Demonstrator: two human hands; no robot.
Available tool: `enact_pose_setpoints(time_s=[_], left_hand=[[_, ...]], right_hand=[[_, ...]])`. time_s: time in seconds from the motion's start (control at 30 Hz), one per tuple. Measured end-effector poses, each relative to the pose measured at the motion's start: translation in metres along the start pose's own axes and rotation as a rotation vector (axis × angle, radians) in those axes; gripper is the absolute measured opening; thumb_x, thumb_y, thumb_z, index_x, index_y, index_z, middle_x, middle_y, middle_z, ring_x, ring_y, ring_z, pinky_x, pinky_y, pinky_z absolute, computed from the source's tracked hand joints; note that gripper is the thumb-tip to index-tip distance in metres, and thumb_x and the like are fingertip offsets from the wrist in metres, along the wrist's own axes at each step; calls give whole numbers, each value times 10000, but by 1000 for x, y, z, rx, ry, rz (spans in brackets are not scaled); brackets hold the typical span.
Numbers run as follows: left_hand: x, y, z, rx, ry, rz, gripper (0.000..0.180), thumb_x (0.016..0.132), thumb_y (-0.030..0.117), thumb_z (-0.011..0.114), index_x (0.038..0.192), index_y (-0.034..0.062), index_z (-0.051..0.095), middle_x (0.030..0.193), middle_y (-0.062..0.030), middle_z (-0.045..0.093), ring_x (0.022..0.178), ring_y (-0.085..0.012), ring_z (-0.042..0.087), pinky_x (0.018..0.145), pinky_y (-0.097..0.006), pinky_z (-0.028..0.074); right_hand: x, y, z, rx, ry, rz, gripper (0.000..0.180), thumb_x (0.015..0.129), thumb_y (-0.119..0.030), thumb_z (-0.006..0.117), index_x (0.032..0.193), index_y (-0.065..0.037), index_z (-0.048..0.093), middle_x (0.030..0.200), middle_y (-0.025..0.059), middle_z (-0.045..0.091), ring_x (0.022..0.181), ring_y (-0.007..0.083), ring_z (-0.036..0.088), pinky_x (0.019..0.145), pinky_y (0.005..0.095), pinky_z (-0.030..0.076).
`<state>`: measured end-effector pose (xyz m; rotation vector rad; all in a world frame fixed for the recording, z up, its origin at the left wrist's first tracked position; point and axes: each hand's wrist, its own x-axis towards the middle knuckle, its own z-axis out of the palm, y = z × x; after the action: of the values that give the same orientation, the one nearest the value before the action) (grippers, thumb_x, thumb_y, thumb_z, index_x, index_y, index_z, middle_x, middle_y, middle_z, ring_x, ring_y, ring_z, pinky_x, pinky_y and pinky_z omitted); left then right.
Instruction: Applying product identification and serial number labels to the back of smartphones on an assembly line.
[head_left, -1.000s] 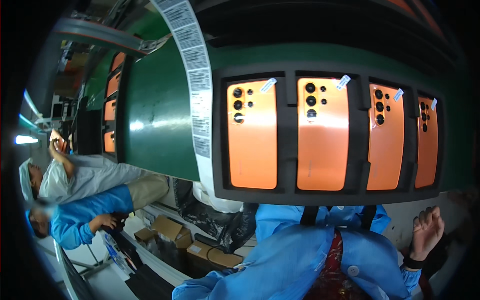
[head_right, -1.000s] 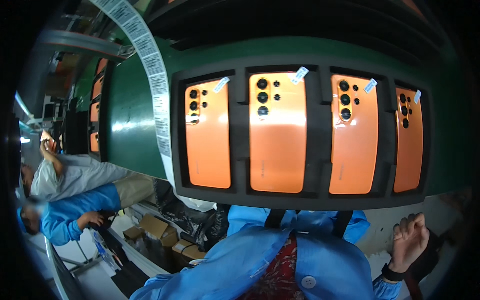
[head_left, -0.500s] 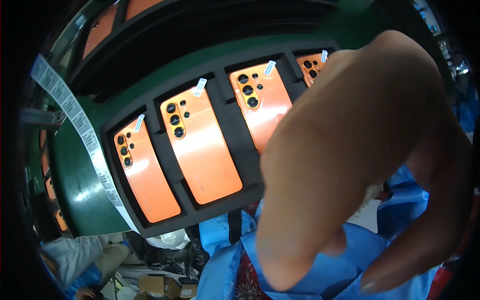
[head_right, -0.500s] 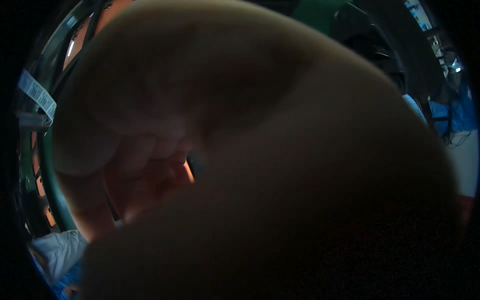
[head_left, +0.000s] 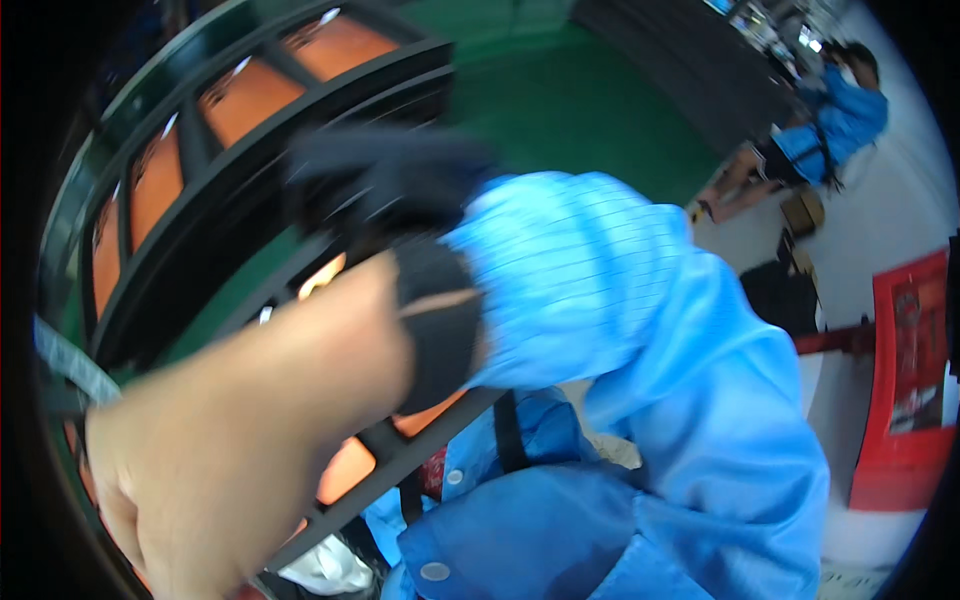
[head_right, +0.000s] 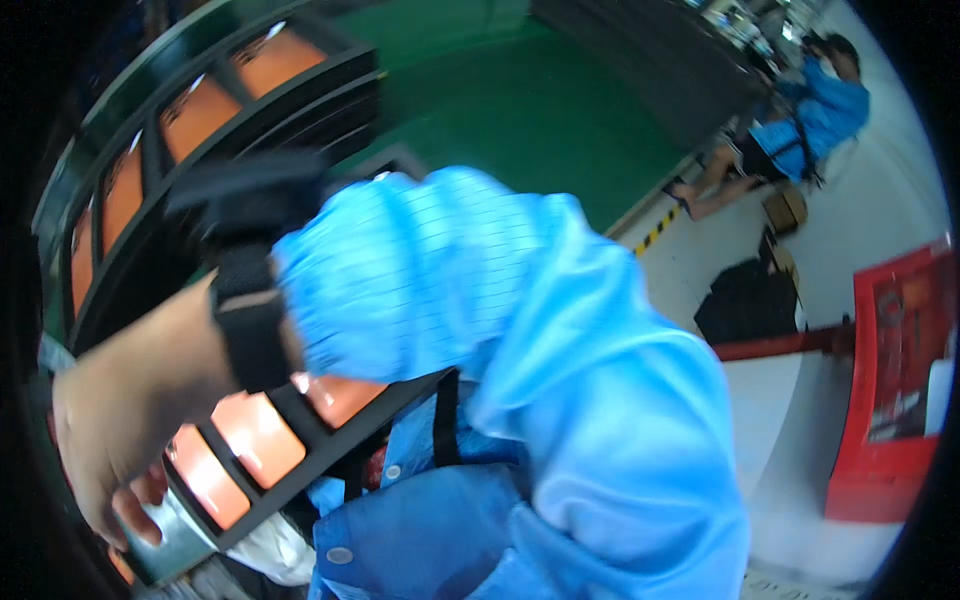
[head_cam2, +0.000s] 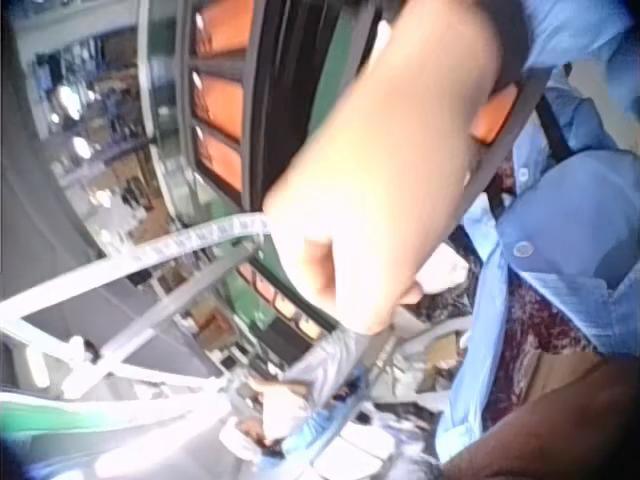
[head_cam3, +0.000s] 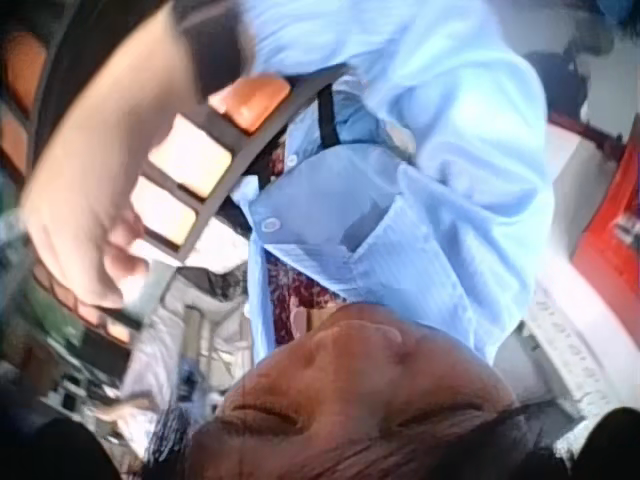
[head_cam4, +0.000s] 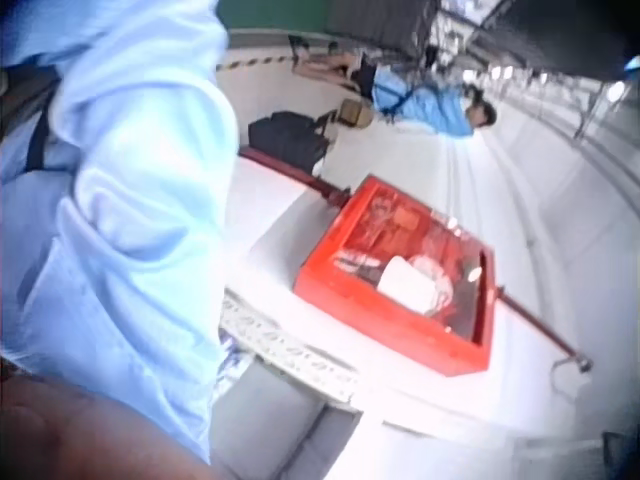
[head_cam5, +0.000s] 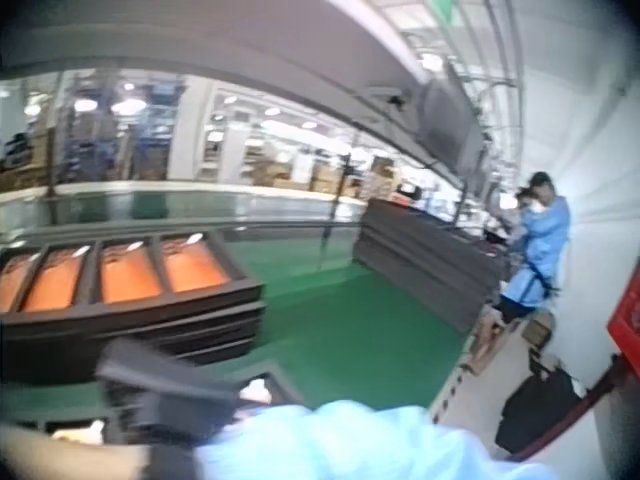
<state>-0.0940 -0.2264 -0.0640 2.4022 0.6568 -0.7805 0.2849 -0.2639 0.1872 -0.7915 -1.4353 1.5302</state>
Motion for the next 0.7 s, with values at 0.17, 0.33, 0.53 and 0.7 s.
enact_pose_setpoints(time_s=[0.17, 0.33, 0.53, 0.7], left_hand=[[-16, 21, -53, 72, 15, 51, 272, 919, 174, 526, 1009, -61, 629, 976, -173, 654, 853, -257, 629, 769, -327, 493], [12, 134, -156, -429, 44, 512, 225, 903, 101, 509, 1025, -49, 625, 985, -153, 656, 872, -296, 632, 788, -342, 496], [99, 281, -110, -563, -607, 1008, 329, 934, 178, 564, 1198, -17, 546, 1128, -134, 599, 1015, -198, 573, 859, -292, 461], [122, 323, -47, -491, -658, 1076, 321, 938, 181, 557, 1193, -13, 548, 1124, -141, 601, 995, -203, 585, 836, -299, 476]], right_hand=[[47, 46, 15, 0, -145, -41, 179, 779, -141, 622, 781, 29, 678, 657, 47, 628, 592, 116, 580, 550, 251, 462], [36, 40, 31, 1, -128, -50, 193, 789, -172, 627, 797, 13, 683, 665, 51, 633, 592, 115, 578, 551, 249, 455], [17, 17, 40, 31, -51, -70, 210, 802, -208, 633, 817, -6, 689, 675, 56, 640, 593, 113, 575, 552, 247, 446], [13, -7, 44, 85, 6, -114, 224, 813, -238, 639, 833, -22, 695, 683, 60, 645, 593, 112, 573, 553, 246, 439]])
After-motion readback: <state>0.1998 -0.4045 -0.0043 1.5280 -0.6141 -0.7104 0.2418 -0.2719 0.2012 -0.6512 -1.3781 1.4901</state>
